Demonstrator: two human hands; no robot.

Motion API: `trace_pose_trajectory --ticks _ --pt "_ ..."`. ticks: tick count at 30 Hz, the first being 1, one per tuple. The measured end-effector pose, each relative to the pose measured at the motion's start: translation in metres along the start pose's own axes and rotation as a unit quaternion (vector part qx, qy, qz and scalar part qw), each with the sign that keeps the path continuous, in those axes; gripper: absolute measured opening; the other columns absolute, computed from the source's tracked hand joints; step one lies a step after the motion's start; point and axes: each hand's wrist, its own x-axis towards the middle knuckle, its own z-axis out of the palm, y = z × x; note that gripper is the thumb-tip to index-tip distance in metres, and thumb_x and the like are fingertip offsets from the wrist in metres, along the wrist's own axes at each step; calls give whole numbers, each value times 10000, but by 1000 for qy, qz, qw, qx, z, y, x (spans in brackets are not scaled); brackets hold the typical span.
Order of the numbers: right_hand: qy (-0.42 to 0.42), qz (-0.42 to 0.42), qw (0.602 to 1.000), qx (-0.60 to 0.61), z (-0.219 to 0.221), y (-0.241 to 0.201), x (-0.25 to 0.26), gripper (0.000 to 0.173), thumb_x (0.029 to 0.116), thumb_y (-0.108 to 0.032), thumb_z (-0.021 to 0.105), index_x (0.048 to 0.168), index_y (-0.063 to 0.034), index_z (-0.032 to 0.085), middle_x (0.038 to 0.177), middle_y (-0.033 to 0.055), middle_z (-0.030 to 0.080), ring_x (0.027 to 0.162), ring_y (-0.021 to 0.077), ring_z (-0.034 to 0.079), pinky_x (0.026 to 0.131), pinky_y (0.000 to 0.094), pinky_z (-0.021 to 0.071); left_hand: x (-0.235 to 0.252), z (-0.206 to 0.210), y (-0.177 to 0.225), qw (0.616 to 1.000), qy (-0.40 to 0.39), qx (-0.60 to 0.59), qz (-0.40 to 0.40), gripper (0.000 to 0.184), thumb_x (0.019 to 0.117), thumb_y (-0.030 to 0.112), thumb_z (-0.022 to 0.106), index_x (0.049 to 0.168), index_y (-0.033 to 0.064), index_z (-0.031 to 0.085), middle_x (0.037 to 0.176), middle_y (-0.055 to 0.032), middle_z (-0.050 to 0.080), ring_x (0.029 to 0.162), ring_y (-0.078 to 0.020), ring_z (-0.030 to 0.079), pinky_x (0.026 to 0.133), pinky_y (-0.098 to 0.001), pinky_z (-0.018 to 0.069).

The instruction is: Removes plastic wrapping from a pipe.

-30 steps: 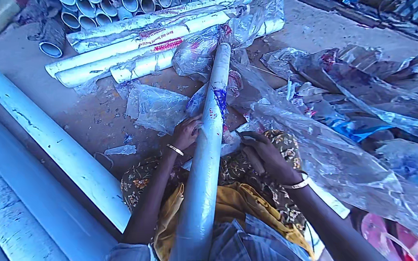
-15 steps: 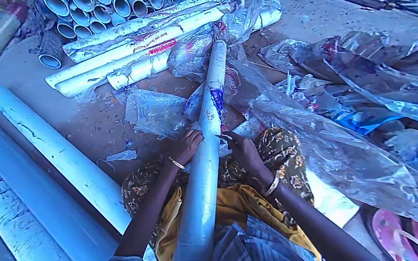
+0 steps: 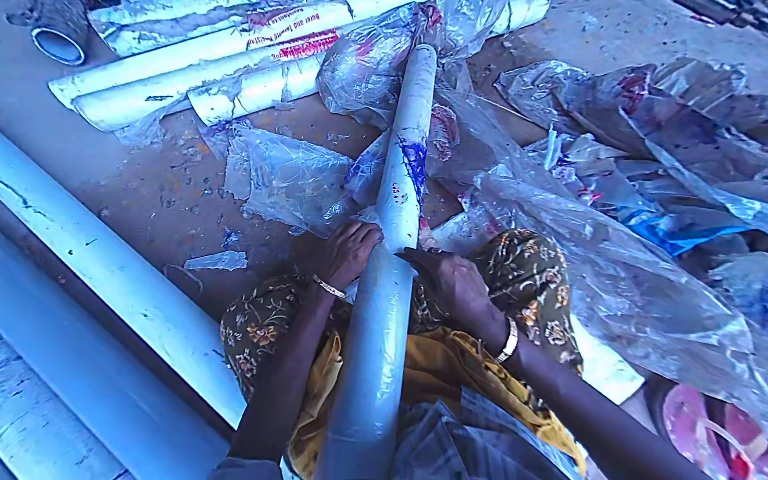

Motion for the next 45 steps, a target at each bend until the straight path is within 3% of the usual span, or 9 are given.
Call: trace_pose_trajectory --ticks 4,9,14,17,25,30,35,42,45 --pt "8 -9 999 42 -8 8 -3 306 1063 -171 501 1255 -84 723 1039 220 741 965 433 713 832 610 522 1 -1 -2 1000 -1 -8 -4 135 947 50 640 916 4 763 1017 -124 770 975 -304 741 920 -431 560" --pt "-42 55 995 -65 -27 -13 52 273 1084 -181 483 1216 -84 701 1069 236 702 1019 446 682 824 598 522 1 -3 -3 1000 -2 -2 1 148 956 49 625 916 15 763 989 -114 775 973 -288 749 983 -436 539" --pt "-110 56 987 -102 -24 -35 35 343 1080 -97 426 1352 -73 634 1208 273 656 1074 462 665 877 584 515 2 -4 -4 1000 -7 8 6 145 959 45 624 920 9 759 960 -118 774 940 -278 754 1010 -442 517" --pt "-138 40 986 -80 -35 -33 29 328 1102 -181 430 1314 -68 653 1221 250 666 1128 438 655 935 584 497 2 -6 -6 1000 -5 9 14 136 954 41 630 918 13 759 948 -115 772 929 -277 751 1014 -440 511" --pt "-7 -31 998 -49 -5 -9 47 289 1067 -142 486 1225 -64 716 1065 253 704 995 458 690 827 611 521 2 -7 -6 1000 -10 4 6 133 953 46 640 910 5 758 916 -121 766 910 -279 752 1023 -458 507" --pt "-20 -27 997 66 -12 6 30 310 1072 -200 504 1247 -63 720 1123 226 723 1072 420 685 935 604 493 6 -11 -5 998 -43 -37 -25 146 960 65 640 941 -14 762 955 -148 767 953 -318 745 1046 -507 483" --pt "10 -2 999 -37 -7 0 50 282 1071 -148 493 1236 -96 716 1064 238 712 993 454 693 817 613 521 8 -13 -3 993 -77 -74 -54 153 959 67 639 967 -25 761 1014 -170 764 1044 -359 724 1054 -520 476" --pt "-22 8 998 57 -14 9 32 300 1076 -187 501 1261 -73 708 1131 227 718 1070 428 682 923 612 494 8 -12 -7 989 -74 -111 -63 165 959 75 640 970 -43 756 1021 -184 755 1032 -365 717 1025 -517 491" --pt "15 18 1000 20 -10 11 42 284 1081 -183 500 1247 -86 709 1060 238 722 1003 446 695 848 618 512 8 -12 -7 985 -84 -130 -79 172 961 77 637 977 -50 751 1049 -196 748 1054 -377 706 997 -519 507"
